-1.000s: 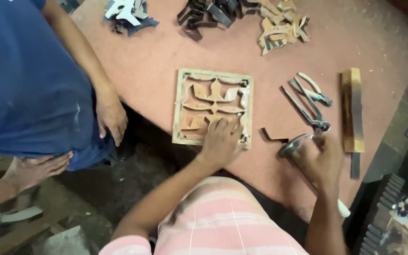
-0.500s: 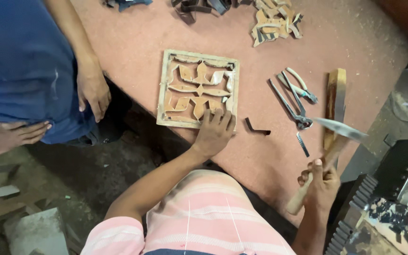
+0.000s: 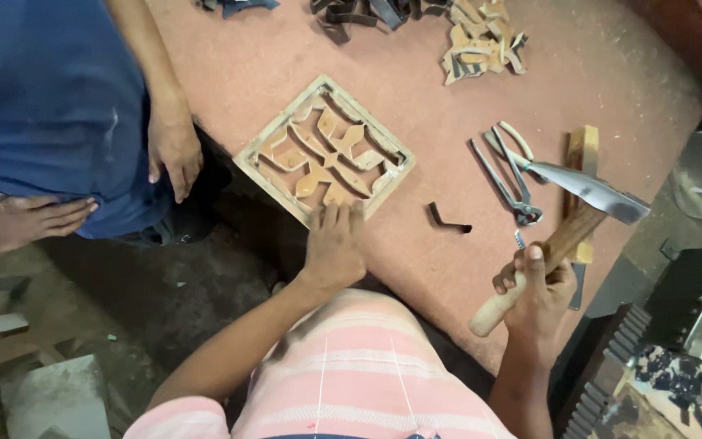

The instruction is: The person assembles a wooden puzzle by placing pieces into a frame and securing them with a hammer and pliers. They repeatedly adjust and tighten the pieces to ensure a snug fit.

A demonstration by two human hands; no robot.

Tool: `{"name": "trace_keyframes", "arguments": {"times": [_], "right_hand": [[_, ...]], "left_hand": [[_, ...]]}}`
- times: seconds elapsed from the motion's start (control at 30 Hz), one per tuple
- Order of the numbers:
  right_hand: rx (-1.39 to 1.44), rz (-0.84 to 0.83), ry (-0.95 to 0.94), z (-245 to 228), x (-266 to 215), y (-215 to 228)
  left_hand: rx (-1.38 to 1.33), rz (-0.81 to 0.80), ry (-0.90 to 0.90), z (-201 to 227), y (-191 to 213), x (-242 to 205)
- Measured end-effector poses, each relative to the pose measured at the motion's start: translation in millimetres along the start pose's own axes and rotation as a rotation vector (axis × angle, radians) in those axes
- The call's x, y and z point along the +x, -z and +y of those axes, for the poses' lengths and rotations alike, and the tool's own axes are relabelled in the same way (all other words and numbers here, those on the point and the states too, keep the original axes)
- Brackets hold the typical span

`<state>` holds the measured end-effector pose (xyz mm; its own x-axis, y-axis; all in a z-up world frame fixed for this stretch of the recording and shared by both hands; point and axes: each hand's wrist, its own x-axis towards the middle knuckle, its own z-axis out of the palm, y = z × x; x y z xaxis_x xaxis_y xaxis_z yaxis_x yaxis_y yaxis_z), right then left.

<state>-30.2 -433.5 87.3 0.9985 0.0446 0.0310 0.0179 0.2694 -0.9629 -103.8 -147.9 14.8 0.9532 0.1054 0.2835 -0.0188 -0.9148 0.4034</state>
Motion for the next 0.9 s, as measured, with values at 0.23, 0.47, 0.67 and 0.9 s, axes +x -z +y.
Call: {"name": "trace_keyframes", "arguments": {"times": [0.23,0.47,0.67,0.9], "right_hand": [[-0.035,-0.069,-0.112,6.8,2.1,-12.2],[-0.109,-0.076,-0.112,13.2,-3.6,-10.7],[-0.123,-0.104,-0.117,9.4,3.0,-17.0],[-0.138,-0.102,-0.156,8.7,3.8,-12.1]], "left_hand": [[-0.067,-0.162,-0.233,-35.0,46.1,-13.6],[-0.298,0.359,0.595,-94.1,57.6,-21.7],[-0.705,0.33,0.784,-59.6,-32.0,-23.3],[-0.538,0.402,0.769,-55.5,-39.4,-11.5]]}}
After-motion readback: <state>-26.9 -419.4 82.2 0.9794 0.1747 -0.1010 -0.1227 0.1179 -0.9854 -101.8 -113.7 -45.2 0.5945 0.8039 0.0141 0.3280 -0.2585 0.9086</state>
